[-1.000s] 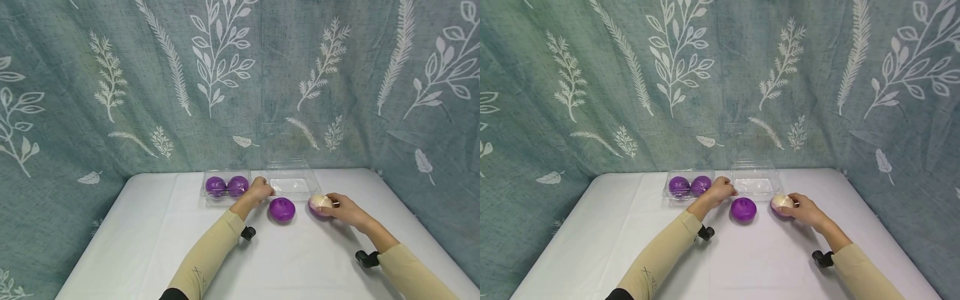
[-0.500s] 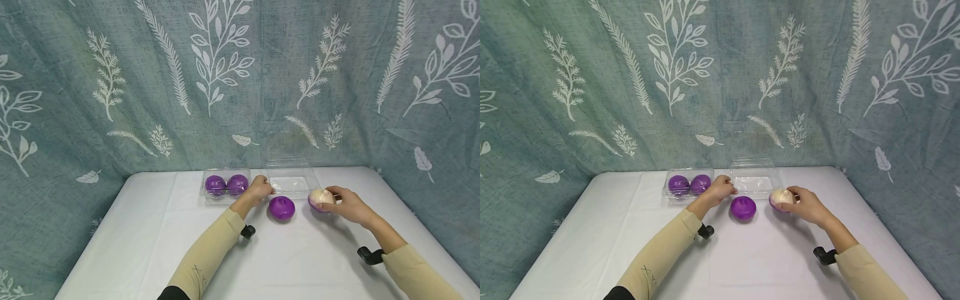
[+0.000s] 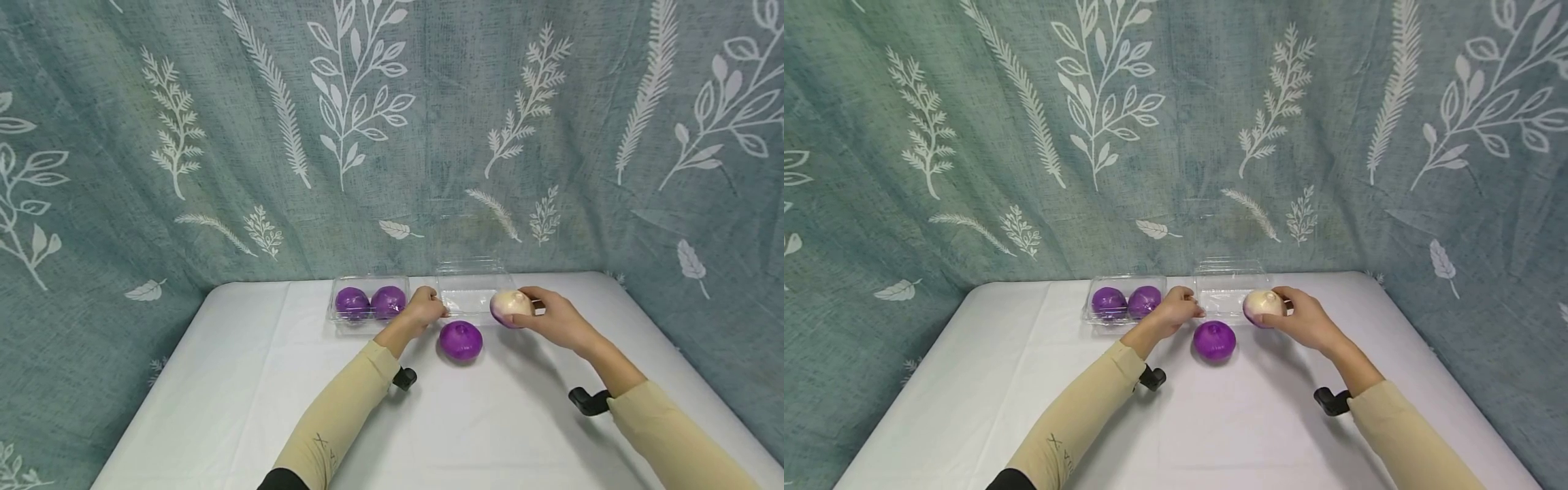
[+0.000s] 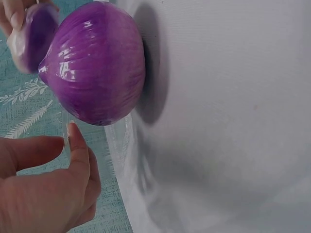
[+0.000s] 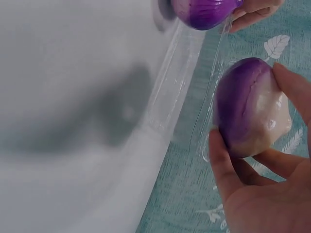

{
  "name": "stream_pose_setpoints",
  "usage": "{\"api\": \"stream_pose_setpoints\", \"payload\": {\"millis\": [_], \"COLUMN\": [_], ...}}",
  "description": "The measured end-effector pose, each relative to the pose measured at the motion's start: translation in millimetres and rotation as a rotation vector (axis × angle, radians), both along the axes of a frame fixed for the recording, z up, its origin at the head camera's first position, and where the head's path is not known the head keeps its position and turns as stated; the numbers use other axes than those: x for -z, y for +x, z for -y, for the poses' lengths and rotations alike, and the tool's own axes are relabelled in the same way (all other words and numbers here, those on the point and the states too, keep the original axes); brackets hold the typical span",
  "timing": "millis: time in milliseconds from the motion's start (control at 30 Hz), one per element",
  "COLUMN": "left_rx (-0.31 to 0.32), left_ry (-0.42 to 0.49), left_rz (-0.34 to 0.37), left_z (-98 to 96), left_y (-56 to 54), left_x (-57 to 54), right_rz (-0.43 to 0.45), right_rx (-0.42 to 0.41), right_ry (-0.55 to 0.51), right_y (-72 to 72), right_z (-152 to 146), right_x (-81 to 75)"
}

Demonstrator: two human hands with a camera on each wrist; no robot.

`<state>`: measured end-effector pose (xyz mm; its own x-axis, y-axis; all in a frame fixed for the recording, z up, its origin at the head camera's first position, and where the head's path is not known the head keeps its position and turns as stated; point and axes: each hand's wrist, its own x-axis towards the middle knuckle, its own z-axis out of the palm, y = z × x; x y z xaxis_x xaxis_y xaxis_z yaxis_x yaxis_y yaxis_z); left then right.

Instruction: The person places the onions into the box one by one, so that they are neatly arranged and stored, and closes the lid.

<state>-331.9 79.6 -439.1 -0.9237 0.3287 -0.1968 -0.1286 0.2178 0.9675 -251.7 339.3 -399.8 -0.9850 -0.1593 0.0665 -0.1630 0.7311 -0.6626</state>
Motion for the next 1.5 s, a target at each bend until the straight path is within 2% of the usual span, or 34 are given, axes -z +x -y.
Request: {"api": "stream_pose_setpoints", "payload": {"millis": [400, 900, 1067, 1500], "left_rx": [0.0, -0.02, -0.022, -0.038], "left_ry": [0.003, 0.021, 0.048, 0.102], "left_rz": [-0.009, -0.021, -0.014, -0.028], "left_z": [1.8, 1.7, 0.4, -0.1], "left_y": [0.5, -1.8, -2.3, -1.0], "left_x": [1.1, 3.8, 4.2, 6.8], "right_rz": [-0.055, -0.079, -0.109, -0.11], "right_rx": [0.044, -0.006, -0.022, -0.033], "right_ry": [-0.055, -0.065, -0.054, 0.01], "right_y": [-33.8, -63.6, -72.1, -86.6], "right_z": [26.5, 58.7, 62.9, 67.4], "right_x": [19.4, 32.7, 36.9, 41.4]}}
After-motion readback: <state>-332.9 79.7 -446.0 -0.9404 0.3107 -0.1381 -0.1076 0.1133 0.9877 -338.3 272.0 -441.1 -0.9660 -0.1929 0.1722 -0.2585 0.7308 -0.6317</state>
